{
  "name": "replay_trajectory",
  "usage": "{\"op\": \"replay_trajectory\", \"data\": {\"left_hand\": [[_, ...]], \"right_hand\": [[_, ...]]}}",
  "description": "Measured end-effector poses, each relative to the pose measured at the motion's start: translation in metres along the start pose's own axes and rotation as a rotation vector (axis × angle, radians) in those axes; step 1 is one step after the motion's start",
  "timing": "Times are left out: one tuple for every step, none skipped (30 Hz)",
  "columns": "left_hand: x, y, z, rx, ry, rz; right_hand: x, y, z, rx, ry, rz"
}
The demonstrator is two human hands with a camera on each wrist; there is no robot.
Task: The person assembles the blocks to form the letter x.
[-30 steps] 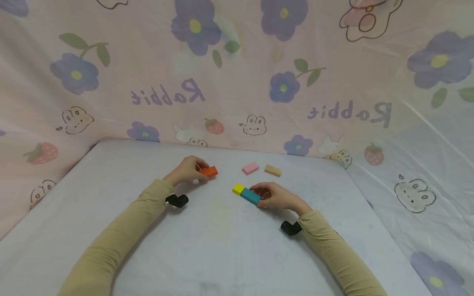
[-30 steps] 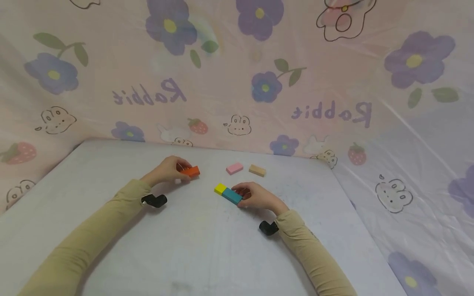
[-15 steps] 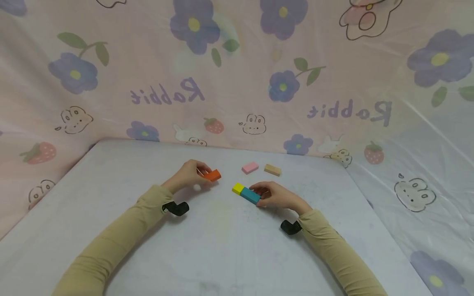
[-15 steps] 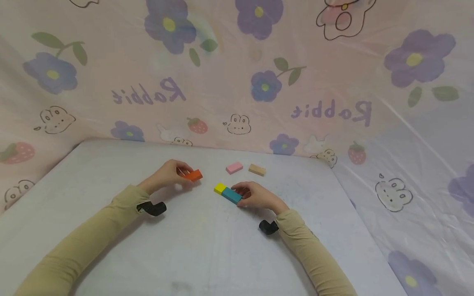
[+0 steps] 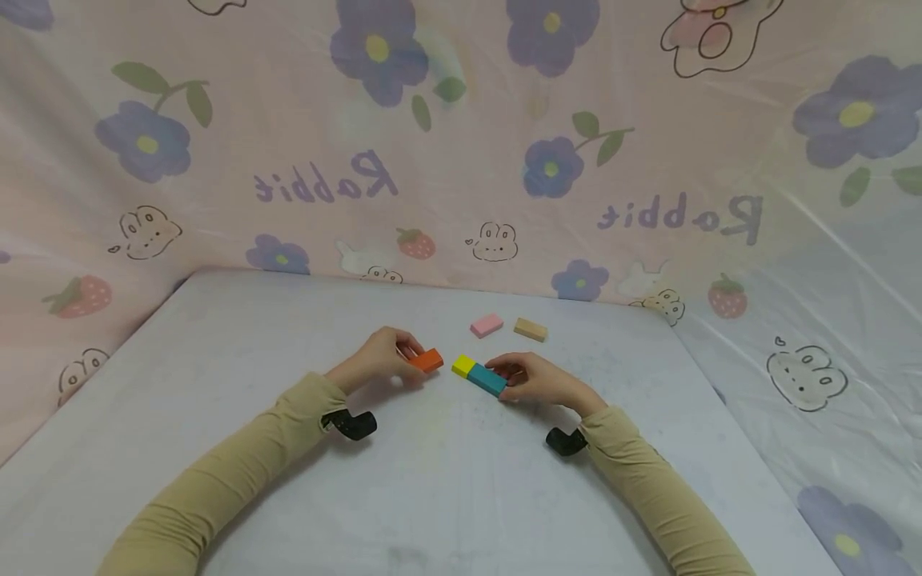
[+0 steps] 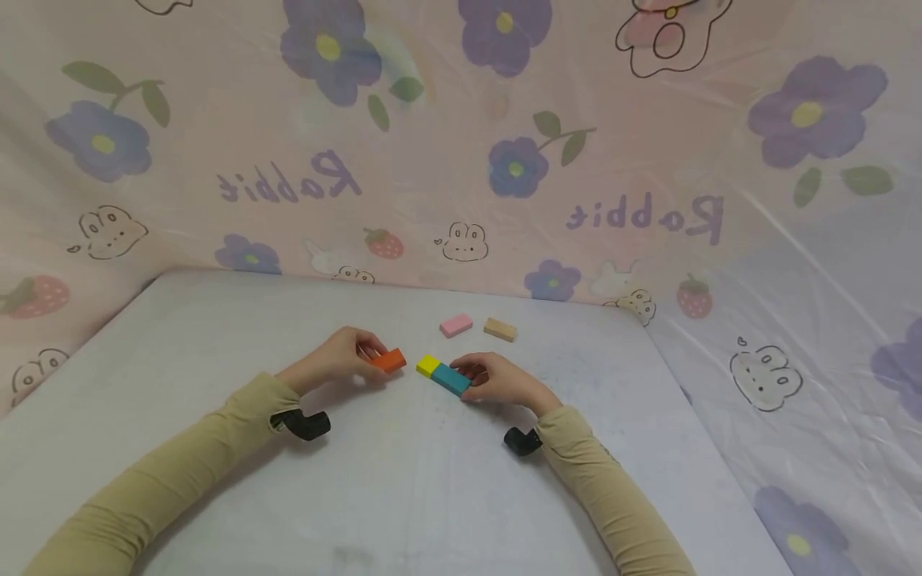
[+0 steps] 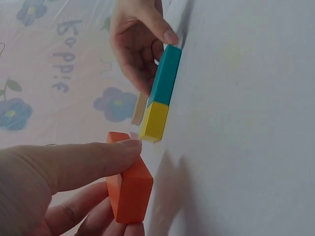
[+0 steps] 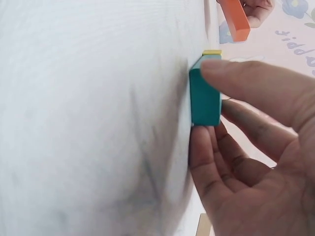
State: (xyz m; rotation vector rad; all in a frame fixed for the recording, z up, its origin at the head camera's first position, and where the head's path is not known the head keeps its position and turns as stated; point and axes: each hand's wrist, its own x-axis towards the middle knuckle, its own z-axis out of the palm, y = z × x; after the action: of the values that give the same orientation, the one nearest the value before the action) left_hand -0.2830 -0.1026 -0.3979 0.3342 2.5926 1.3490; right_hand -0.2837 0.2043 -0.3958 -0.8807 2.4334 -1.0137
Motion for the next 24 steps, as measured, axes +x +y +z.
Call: {"op": "replay_trajectory", "data": {"left_hand": [[-0.001,0.001,0.002,-0.004,-0.006,0.0],[-0.002,0.002,0.004,-0.009,-0.01,-0.005],[-0.002,0.003,0.006,-0.01,-0.015,-0.006],[-0.003,0.004,0.007,-0.011,-0.02,-0.008],[-0.004,0.005,0.009,-0.011,-0.022,-0.01],[-0.005,0.007,0.011,-0.006,-0.023,-0.012],[-0.006,0.008,0.012,-0.002,-0.024,-0.013],[-0.007,0.01,0.014,0.002,-0.026,-0.015],[-0.007,0.011,0.016,0.005,-0.025,-0.015],[-0.008,0.012,0.017,0.005,-0.023,-0.015],[-0.008,0.013,0.019,0.005,-0.021,-0.017],[-0.008,0.014,0.02,0.003,-0.019,-0.016],[-0.008,0.014,0.022,0.004,-0.017,-0.017],[-0.008,0.014,0.023,-0.003,-0.016,-0.016],[-0.008,0.015,0.025,-0.007,-0.015,-0.016],[-0.008,0.015,0.026,-0.013,-0.015,-0.018],[-0.008,0.015,0.027,-0.017,-0.016,-0.021],[-0.008,0.015,0.028,-0.02,-0.016,-0.023],[-0.008,0.016,0.029,-0.024,-0.016,-0.026],[-0.009,0.016,0.03,-0.028,-0.016,-0.03],[-0.009,0.016,0.031,-0.023,-0.014,-0.034],[-0.009,0.017,0.032,-0.022,-0.011,-0.038],[-0.009,0.018,0.032,-0.017,-0.008,-0.04],[-0.009,0.018,0.033,-0.015,-0.005,-0.043]], "right_hand": [[0.0,0.0,0.0,-0.001,-0.001,0.0],[0.0,0.0,0.0,-0.001,-0.002,0.0],[0.0,0.001,0.0,-0.001,-0.003,-0.001],[0.0,0.001,0.0,0.001,-0.003,-0.001],[0.0,0.001,0.0,0.005,-0.004,-0.002],[0.0,0.001,0.0,0.006,-0.004,-0.004],[0.0,0.002,0.0,0.007,-0.003,-0.006],[0.0,0.002,0.0,0.009,-0.003,-0.009],[0.0,0.003,0.0,0.011,-0.003,-0.011],[0.001,0.004,0.0,0.012,-0.003,-0.014],[0.001,0.004,0.0,0.013,-0.003,-0.017],[0.001,0.005,0.0,0.013,-0.003,-0.02],[0.001,0.005,0.0,0.015,-0.003,-0.022],[0.001,0.005,0.0,0.017,-0.003,-0.024],[0.001,0.006,0.0,0.019,-0.004,-0.025],[0.001,0.006,0.0,0.02,-0.003,-0.026],[0.001,0.006,0.0,0.023,-0.002,-0.025],[0.001,0.006,0.0,0.023,-0.001,-0.025],[0.001,0.006,0.0,0.024,-0.001,-0.025],[0.001,0.007,0.0,0.026,0.0,-0.024],[0.001,0.007,0.0,0.029,0.0,-0.023],[0.002,0.007,0.0,0.03,0.0,-0.024],[0.002,0.008,0.0,0.033,0.001,-0.025],[0.002,0.008,0.0,0.034,0.002,-0.027]]}}
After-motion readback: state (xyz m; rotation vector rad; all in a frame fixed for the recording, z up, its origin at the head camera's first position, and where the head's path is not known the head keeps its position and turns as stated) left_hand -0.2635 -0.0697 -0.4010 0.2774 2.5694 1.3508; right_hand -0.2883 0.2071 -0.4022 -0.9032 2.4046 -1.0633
